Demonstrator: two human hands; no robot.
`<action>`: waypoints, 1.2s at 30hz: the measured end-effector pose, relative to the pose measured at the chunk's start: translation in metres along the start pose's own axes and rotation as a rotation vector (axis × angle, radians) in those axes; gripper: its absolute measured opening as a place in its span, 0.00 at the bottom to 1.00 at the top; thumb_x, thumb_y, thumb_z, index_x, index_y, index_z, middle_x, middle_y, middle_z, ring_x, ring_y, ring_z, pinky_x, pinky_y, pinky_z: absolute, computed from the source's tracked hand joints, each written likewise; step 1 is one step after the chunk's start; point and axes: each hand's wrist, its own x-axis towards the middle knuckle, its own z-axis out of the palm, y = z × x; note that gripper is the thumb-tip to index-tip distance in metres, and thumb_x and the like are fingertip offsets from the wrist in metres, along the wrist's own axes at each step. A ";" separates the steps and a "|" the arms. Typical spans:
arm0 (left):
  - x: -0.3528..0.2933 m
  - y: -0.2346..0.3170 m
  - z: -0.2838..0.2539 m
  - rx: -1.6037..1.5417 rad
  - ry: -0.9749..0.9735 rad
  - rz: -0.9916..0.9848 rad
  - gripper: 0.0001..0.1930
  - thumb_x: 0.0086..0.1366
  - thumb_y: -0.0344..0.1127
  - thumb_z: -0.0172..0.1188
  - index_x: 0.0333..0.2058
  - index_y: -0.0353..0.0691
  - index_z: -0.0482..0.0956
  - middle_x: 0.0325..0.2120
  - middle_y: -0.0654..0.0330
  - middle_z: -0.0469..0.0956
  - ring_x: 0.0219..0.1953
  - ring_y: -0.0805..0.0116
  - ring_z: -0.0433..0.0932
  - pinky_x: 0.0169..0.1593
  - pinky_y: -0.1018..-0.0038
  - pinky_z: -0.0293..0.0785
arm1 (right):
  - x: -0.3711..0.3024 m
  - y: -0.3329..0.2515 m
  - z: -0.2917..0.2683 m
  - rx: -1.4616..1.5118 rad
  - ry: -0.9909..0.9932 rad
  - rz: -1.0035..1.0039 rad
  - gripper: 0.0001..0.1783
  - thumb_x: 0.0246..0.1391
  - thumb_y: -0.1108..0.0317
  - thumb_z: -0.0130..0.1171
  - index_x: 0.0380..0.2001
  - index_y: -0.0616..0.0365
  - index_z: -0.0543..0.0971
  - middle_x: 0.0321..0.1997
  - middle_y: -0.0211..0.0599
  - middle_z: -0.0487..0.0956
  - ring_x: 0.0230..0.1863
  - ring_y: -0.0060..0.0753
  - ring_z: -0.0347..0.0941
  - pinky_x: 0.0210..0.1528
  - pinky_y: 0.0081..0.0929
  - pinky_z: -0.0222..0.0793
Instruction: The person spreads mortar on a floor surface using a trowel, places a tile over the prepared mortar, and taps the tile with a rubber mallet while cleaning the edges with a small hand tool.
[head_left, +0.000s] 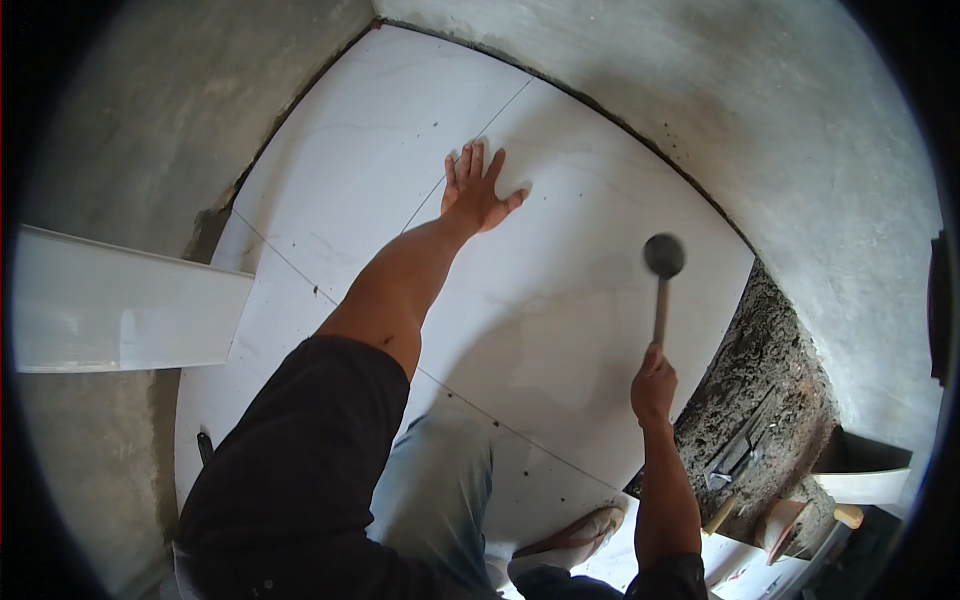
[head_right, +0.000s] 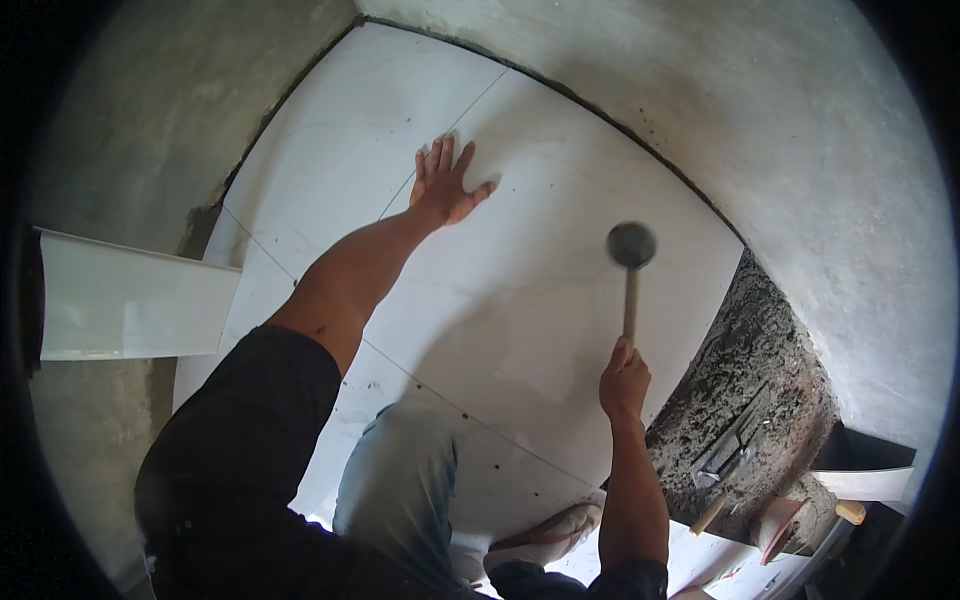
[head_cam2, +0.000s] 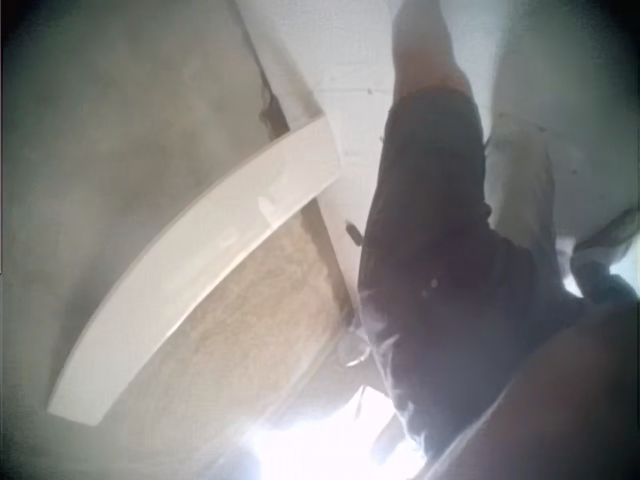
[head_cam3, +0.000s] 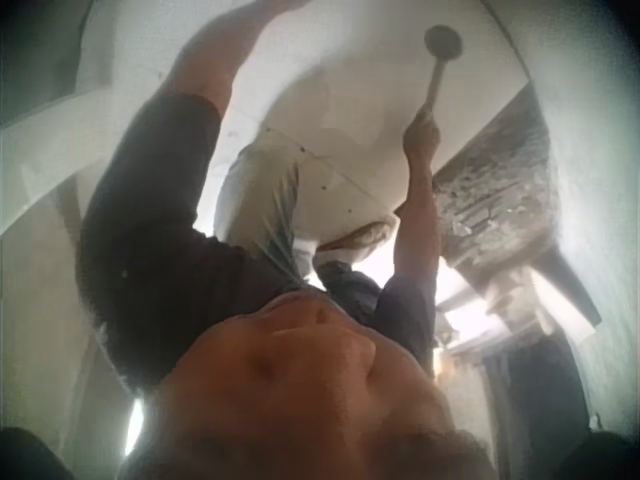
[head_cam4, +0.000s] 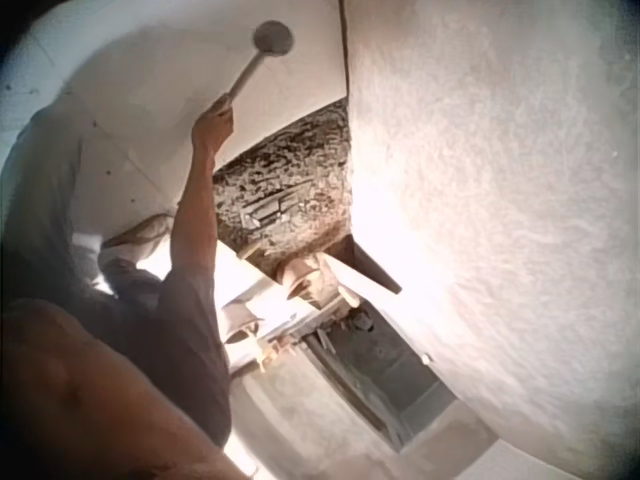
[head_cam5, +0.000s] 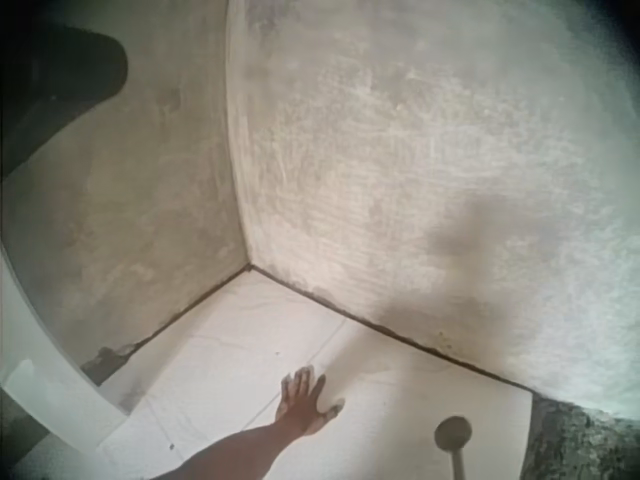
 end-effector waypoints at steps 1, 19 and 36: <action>0.001 -0.003 -0.002 -0.003 -0.003 -0.007 0.43 0.63 0.70 0.34 0.70 0.53 0.40 0.71 0.52 0.31 0.72 0.56 0.26 0.70 0.55 0.23 | 0.003 0.000 0.004 0.006 -0.002 -0.006 0.29 0.67 0.50 0.38 0.25 0.67 0.71 0.18 0.52 0.70 0.22 0.55 0.67 0.27 0.43 0.61; 0.142 0.022 -0.003 -0.020 0.167 0.074 0.45 0.63 0.66 0.41 0.69 0.41 0.42 0.71 0.52 0.38 0.73 0.59 0.30 0.71 0.57 0.27 | 0.027 0.012 0.012 -0.135 -0.110 -0.104 0.30 0.67 0.50 0.34 0.22 0.65 0.68 0.17 0.51 0.69 0.24 0.58 0.67 0.28 0.45 0.62; 0.148 0.027 0.010 0.043 0.158 0.089 0.44 0.65 0.67 0.36 0.69 0.42 0.41 0.71 0.56 0.38 0.73 0.58 0.32 0.71 0.56 0.29 | 0.027 0.023 0.014 0.059 0.055 -0.235 0.31 0.67 0.47 0.35 0.21 0.63 0.66 0.16 0.41 0.64 0.19 0.35 0.62 0.23 0.36 0.58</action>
